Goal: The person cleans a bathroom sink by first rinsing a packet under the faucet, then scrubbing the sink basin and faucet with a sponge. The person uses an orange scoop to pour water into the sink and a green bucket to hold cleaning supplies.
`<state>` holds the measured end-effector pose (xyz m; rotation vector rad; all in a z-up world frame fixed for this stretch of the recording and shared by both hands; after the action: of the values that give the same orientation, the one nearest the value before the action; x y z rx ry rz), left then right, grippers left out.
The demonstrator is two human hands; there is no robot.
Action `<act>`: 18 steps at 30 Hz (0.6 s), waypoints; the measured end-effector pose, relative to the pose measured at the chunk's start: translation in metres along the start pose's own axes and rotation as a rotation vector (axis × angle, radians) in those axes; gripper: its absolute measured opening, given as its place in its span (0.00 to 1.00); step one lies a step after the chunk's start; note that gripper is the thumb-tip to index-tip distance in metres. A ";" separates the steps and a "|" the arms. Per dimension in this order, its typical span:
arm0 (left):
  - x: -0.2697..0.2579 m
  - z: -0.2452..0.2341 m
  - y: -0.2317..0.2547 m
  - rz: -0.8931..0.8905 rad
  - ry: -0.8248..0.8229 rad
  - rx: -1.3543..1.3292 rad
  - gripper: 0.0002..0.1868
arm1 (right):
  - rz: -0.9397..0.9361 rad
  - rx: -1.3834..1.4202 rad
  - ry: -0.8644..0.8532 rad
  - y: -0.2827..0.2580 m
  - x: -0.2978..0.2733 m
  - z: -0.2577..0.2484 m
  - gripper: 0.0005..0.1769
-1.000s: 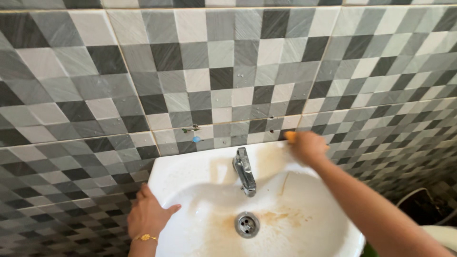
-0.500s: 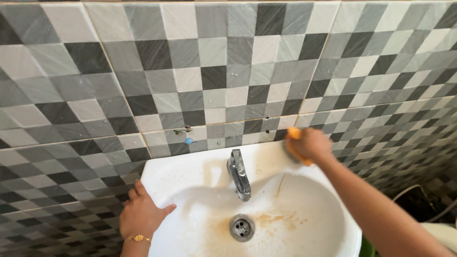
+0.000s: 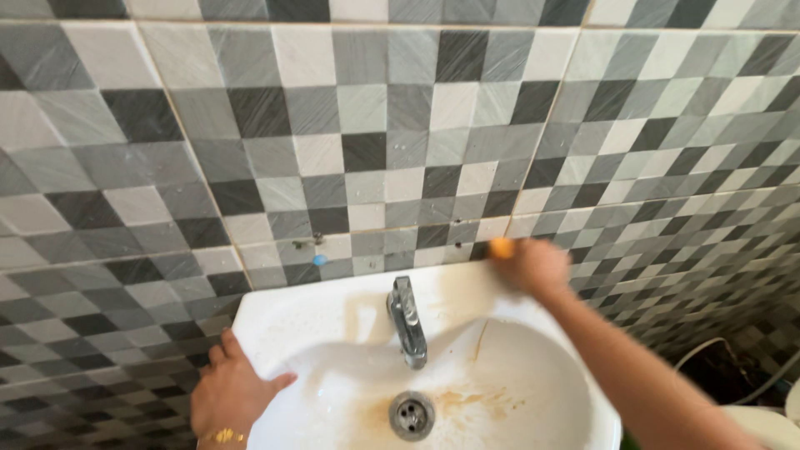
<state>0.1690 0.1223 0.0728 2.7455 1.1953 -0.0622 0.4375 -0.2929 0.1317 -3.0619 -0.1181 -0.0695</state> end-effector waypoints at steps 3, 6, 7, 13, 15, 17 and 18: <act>-0.008 -0.004 0.005 0.005 -0.021 0.024 0.74 | -0.036 -0.048 0.191 0.015 -0.001 -0.004 0.30; -0.004 -0.010 0.004 0.015 -0.037 0.044 0.74 | -0.089 0.117 0.099 -0.034 -0.005 0.021 0.34; -0.004 -0.009 0.005 0.021 -0.047 0.048 0.74 | -0.184 0.150 0.129 -0.066 -0.011 0.030 0.33; -0.004 -0.006 0.006 0.010 -0.022 0.016 0.74 | -0.187 0.227 0.036 -0.107 -0.038 -0.009 0.31; -0.006 -0.003 0.006 0.003 -0.016 0.021 0.74 | -0.139 0.257 -0.074 -0.112 -0.056 -0.005 0.32; -0.005 -0.005 0.005 0.000 -0.007 0.020 0.74 | -0.147 0.263 -0.105 -0.113 -0.075 0.005 0.32; -0.006 -0.006 0.006 0.001 -0.008 0.017 0.74 | -0.177 0.251 -0.085 -0.107 -0.089 0.013 0.33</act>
<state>0.1686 0.1148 0.0796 2.7576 1.1966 -0.0829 0.3413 -0.1921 0.1228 -2.7969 -0.3728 0.0612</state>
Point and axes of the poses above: each hand's wrist, its own x-axis towards the middle knuckle, its own z-axis out of the palm, y = z × x, the point moved 4 cm from there along x, towards the middle knuckle, and after that the axes turned 4 degrees about -z, right-handed, at the moved point
